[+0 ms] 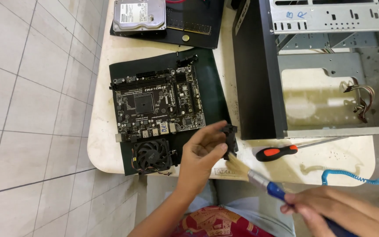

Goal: The person cleans a computer motherboard and a small black component using a brush. They then use a screwdriver to tighten screws on the motherboard.

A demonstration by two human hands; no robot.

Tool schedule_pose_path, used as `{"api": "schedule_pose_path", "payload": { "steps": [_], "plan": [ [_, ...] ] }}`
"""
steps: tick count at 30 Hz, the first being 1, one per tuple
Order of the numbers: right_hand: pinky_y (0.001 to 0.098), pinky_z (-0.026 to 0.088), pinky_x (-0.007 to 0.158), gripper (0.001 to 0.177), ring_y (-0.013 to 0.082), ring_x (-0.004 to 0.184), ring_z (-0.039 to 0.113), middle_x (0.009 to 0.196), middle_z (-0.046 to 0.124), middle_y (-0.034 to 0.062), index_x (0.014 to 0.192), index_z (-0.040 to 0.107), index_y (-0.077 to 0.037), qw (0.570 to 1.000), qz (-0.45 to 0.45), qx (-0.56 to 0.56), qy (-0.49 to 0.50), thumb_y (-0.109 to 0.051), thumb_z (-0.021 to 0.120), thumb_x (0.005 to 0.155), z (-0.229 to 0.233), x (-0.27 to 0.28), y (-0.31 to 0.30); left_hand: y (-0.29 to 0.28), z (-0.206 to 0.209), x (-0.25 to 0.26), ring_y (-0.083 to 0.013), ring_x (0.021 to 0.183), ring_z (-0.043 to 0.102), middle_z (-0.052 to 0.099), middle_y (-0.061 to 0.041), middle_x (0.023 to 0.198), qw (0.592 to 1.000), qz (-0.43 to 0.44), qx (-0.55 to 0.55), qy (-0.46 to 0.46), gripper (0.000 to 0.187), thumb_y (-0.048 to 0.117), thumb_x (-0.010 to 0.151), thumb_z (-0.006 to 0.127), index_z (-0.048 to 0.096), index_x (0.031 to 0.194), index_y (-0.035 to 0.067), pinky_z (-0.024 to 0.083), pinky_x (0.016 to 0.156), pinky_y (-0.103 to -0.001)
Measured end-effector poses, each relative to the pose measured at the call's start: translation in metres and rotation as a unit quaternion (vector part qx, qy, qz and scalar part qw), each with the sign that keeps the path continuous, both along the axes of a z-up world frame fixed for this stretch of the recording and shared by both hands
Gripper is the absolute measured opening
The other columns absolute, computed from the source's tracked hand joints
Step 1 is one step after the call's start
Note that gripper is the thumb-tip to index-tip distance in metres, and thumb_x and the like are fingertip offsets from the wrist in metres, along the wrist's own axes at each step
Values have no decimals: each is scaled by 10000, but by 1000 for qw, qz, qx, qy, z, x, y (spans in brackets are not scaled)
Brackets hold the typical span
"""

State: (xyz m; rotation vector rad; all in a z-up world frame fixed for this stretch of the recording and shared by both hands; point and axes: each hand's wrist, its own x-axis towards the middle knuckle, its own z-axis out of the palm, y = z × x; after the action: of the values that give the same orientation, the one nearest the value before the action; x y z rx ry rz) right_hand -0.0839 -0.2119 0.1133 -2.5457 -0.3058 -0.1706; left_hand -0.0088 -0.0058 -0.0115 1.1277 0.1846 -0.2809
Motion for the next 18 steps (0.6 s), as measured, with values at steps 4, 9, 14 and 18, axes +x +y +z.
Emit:
{"api": "schedule_pose_path", "payload": {
  "steps": [4,9,14,18],
  "plan": [
    [248,674,808,279,74,787,825,837,848,-43,846,800,-140,999,-37,11,9,-233,555,940,-1,-1,-4,-4,-13,-2,-176,1077,730,770,-81,1142,996,1,27,-89,340,-4,896,686,730,1227,59,616,990,-308],
    [287,609,786,278,139,804,768,889,800,40,934,718,-25,996,-50,18,-71,-190,497,968,-4,1,-12,-2,-16,-5,-186,952,744,785,-117,1049,998,-18,-28,-48,308,17,900,704,739,1206,16,657,877,-338],
    [94,647,767,186,-60,767,803,1022,810,-206,1087,727,-378,898,-49,-212,384,-391,600,951,-37,48,-41,-1,-22,-3,-181,1062,729,784,-111,1140,999,-30,1,-34,320,31,885,717,748,1203,21,629,948,-310],
    [282,592,865,270,131,884,769,889,822,12,932,790,-51,997,-78,2,-23,-200,565,936,10,8,3,0,-19,-4,-167,979,716,766,-98,1115,995,-69,30,-68,334,21,879,703,754,1207,50,637,861,-295]
  ]
}}
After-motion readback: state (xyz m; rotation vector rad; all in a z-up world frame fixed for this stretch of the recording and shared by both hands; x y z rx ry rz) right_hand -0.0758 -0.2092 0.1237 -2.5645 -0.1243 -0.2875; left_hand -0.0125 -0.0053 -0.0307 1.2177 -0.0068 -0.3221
